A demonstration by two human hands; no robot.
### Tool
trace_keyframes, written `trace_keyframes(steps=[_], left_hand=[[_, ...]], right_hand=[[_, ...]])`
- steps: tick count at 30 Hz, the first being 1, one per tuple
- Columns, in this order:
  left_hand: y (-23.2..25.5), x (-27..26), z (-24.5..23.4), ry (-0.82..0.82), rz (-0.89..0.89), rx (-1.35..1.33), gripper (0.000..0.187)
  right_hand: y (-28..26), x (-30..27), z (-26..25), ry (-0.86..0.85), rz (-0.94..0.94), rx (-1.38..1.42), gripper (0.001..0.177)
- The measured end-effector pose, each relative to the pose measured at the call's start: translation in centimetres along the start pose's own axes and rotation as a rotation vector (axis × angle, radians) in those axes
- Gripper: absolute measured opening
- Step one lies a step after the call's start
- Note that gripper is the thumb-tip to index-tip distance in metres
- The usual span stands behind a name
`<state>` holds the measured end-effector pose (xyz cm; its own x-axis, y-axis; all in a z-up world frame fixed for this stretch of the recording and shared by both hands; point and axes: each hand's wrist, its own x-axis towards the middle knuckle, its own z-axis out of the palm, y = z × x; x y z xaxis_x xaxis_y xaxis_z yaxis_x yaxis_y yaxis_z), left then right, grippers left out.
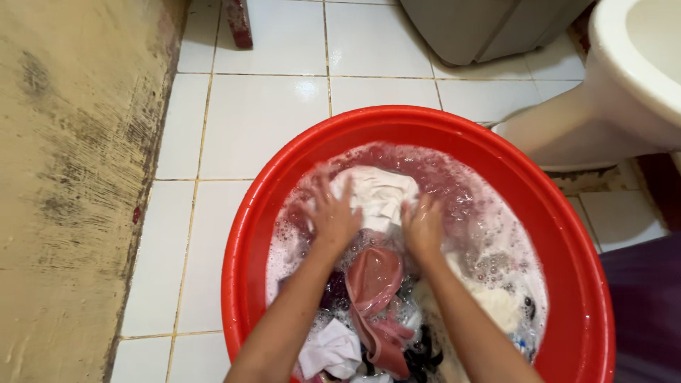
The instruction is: The person washes clothes in a basin of soapy water by hand, scrubbing individual items and then placing them into a separate bucket.
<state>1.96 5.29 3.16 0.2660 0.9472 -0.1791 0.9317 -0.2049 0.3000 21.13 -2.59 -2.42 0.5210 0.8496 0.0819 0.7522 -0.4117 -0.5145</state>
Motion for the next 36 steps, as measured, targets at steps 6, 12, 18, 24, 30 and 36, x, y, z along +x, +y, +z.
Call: trace_keyframes(steps=[6, 12, 18, 24, 30, 36], left_hand=[[-4.5, -0.3, 6.6, -0.017, 0.219, -0.064, 0.072], [-5.2, 0.9, 4.9, -0.261, 0.339, -0.501, 0.081], [-0.2, -2.6, -0.6, 0.069, 0.607, -0.865, 0.129], [3.5, -1.5, -2.6, 0.122, 0.453, -1.194, 0.051], [14.3, -4.6, -7.2, 0.077, 0.605, -1.316, 0.042], [8.6, -8.3, -6.1, 0.326, 0.697, -0.780, 0.084]], right_hand=[[2.7, -2.7, 2.3, -0.203, -0.015, -0.044, 0.047], [-1.5, -0.7, -4.4, -0.244, -0.257, -0.056, 0.046], [-12.5, 0.8, -17.6, -0.137, -0.525, 0.542, 0.033], [-4.3, 1.2, -20.8, 0.271, -0.177, 1.008, 0.035], [-0.7, -4.4, -7.3, -0.316, 0.384, 1.688, 0.054], [-5.6, -4.4, -8.6, 0.234, 0.481, 2.071, 0.083]])
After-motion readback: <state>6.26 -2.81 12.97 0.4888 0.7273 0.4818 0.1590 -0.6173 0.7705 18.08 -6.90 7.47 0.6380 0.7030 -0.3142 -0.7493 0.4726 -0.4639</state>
